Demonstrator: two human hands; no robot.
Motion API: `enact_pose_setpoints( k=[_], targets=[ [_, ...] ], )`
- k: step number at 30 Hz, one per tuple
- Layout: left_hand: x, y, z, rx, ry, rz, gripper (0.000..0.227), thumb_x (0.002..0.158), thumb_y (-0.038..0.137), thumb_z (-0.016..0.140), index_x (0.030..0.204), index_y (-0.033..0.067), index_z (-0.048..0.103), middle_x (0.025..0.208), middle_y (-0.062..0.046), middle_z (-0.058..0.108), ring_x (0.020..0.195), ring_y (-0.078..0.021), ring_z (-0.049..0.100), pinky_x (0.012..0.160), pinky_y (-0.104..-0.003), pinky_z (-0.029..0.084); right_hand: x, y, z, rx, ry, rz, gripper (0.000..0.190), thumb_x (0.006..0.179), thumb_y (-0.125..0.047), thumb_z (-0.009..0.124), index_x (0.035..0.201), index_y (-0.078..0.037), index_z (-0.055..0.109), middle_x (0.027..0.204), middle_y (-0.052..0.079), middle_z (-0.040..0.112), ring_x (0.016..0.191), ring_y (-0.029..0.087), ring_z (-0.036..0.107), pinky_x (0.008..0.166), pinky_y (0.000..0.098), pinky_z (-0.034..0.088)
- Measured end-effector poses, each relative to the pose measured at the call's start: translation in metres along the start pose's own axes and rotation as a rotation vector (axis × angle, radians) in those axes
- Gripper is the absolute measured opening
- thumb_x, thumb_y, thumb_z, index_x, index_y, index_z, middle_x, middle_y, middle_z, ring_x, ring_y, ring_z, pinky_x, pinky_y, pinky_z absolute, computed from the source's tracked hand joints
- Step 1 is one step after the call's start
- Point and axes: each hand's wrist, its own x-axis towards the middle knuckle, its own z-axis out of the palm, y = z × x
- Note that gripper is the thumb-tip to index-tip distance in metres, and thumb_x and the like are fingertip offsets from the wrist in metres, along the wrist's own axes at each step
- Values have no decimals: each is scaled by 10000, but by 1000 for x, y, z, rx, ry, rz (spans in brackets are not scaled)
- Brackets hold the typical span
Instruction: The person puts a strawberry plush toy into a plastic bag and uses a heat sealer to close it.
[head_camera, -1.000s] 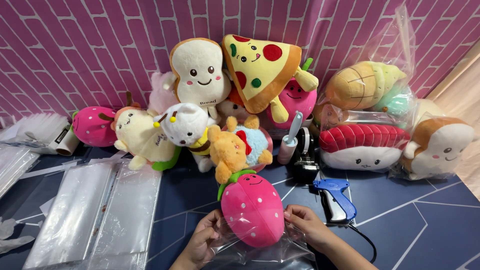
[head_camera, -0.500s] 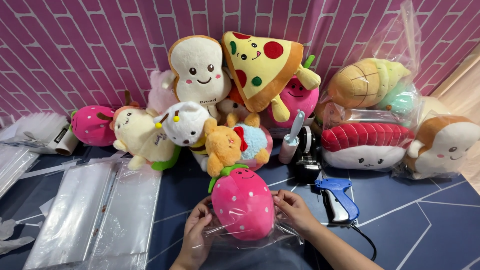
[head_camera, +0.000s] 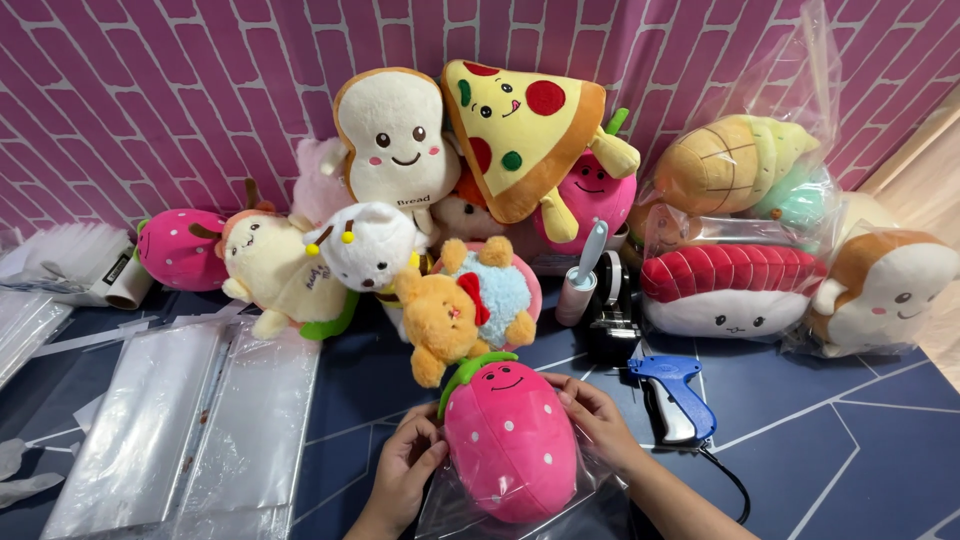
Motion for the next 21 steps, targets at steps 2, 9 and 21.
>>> enact_pose_setpoints(
  k=[2,9,21],
  targets=[
    [-1,0,1,56,0,13,213,895,260,732,786,118,616,1254,-144,637,1200,-231,617,991,-375,457,-5,-7,9,-8,17,25,285,956,-203,650,713,-65,592,1354,213,690,1151,329,707,887,437,587],
    [4,-2,-1,-62,-39,-73,320,937,225,681,677,136,516,1436,-182,647,1363,-248,578,1057,-393,413,-7,-8,11,22,27,36,321,965,-175,651,682,-45,572,1047,213,756,904,293,722,802,397,559],
    [-1,-15,-9,-611,88,-354,308,952,80,634,721,127,435,661,-41,512,578,-155,485,564,-271,395,-4,16,-8,8,11,156,292,988,-214,656,753,-43,628,972,136,751,762,168,646,692,308,508]
  ],
)
